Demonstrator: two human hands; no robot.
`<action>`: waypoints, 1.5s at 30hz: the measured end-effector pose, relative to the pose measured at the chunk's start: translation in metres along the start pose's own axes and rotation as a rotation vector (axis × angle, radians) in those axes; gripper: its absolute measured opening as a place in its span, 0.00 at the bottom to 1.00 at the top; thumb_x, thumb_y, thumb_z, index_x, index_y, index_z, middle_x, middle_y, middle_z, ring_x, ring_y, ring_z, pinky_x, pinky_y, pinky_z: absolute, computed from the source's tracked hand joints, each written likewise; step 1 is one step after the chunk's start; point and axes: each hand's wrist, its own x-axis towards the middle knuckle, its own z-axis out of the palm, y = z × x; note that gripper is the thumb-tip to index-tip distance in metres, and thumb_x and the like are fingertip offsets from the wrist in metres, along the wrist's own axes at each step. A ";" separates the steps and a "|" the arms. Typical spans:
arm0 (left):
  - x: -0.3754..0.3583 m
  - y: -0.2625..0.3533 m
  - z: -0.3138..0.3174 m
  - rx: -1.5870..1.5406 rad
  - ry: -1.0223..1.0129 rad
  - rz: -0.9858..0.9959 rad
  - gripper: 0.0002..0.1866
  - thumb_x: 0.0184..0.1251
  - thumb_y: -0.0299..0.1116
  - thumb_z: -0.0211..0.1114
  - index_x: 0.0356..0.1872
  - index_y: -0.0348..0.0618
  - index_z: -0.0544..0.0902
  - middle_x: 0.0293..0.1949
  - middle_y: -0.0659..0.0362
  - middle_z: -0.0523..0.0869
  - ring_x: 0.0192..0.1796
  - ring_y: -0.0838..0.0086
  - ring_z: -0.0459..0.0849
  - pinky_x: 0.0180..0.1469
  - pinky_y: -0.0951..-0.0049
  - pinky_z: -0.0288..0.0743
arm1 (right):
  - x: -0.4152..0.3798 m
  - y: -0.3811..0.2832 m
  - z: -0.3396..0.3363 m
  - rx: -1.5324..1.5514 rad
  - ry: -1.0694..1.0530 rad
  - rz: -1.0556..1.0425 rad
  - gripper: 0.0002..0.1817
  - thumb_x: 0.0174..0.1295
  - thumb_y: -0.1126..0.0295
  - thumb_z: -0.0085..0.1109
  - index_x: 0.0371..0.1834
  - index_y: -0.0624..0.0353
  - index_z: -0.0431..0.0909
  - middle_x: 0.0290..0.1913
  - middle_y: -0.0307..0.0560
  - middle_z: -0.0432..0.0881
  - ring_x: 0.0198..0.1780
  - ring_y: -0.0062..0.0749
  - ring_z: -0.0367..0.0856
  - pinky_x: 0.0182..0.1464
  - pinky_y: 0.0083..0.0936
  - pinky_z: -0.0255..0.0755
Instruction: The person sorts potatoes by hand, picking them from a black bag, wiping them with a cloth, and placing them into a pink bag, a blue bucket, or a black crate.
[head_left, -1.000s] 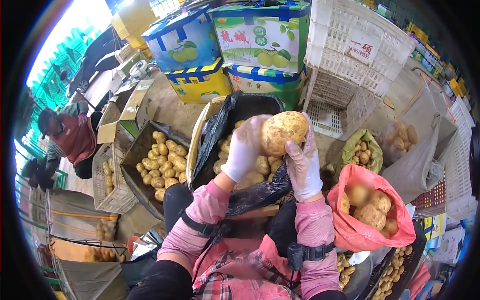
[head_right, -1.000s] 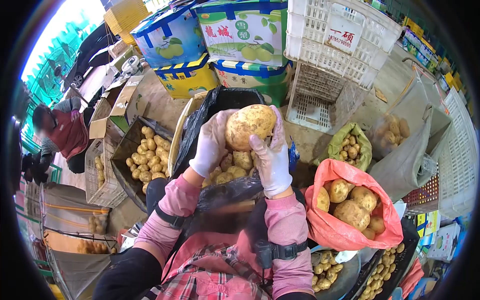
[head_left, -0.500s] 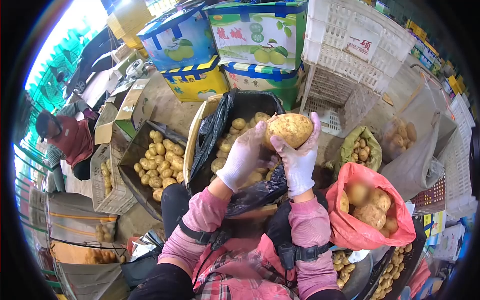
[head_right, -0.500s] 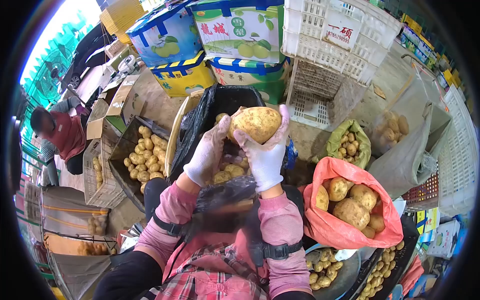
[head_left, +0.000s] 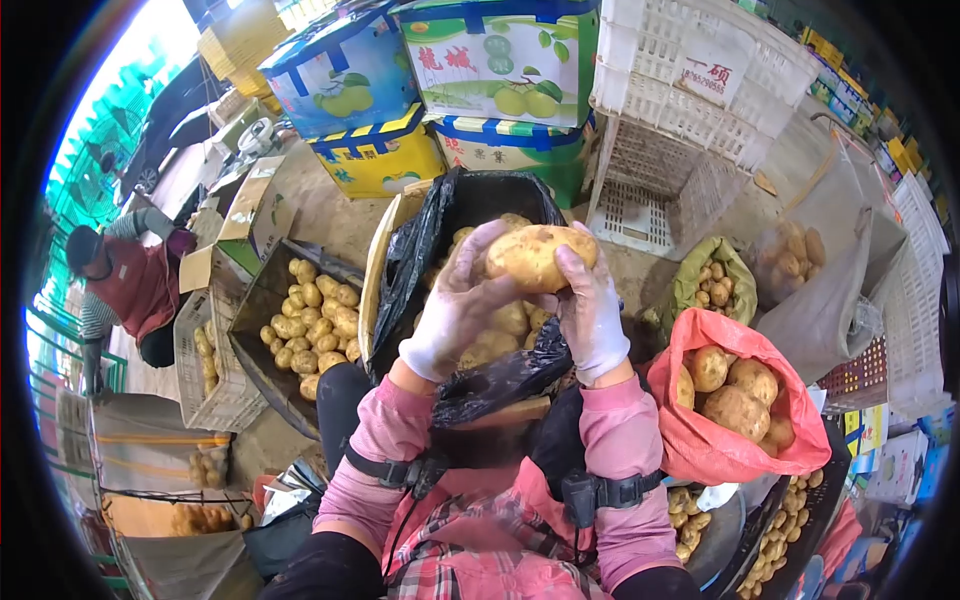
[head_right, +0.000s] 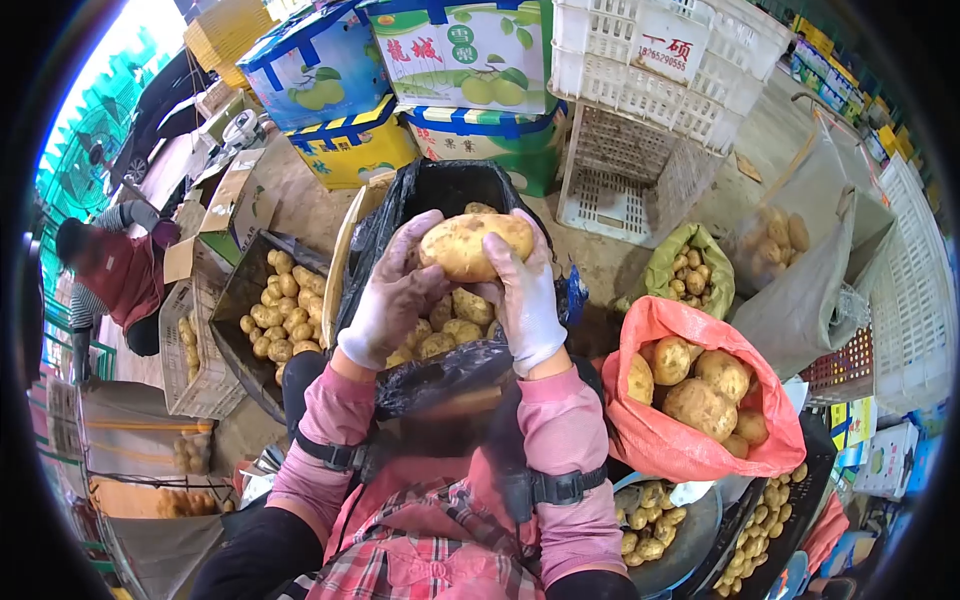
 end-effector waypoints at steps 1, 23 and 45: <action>-0.001 -0.002 -0.005 0.013 -0.013 0.019 0.35 0.72 0.30 0.64 0.76 0.43 0.61 0.67 0.56 0.73 0.66 0.70 0.76 0.65 0.68 0.75 | -0.005 -0.010 0.006 0.046 -0.044 0.027 0.37 0.67 0.61 0.67 0.75 0.57 0.59 0.63 0.50 0.73 0.60 0.33 0.78 0.56 0.32 0.80; 0.076 -0.097 0.176 1.121 -0.440 -0.424 0.27 0.63 0.51 0.73 0.46 0.31 0.85 0.38 0.51 0.87 0.42 0.68 0.85 0.45 0.66 0.78 | -0.158 -0.162 -0.190 -0.980 0.444 -0.720 0.34 0.43 0.91 0.65 0.58 0.57 0.74 0.65 0.48 0.71 0.71 0.37 0.68 0.74 0.31 0.62; 0.052 -0.110 0.109 0.416 -0.328 -0.181 0.13 0.75 0.44 0.62 0.50 0.47 0.80 0.35 0.68 0.78 0.35 0.82 0.76 0.37 0.78 0.75 | -0.133 -0.149 -0.220 -1.967 0.089 -0.270 0.17 0.61 0.72 0.62 0.53 0.50 0.83 0.74 0.47 0.70 0.77 0.54 0.60 0.79 0.42 0.54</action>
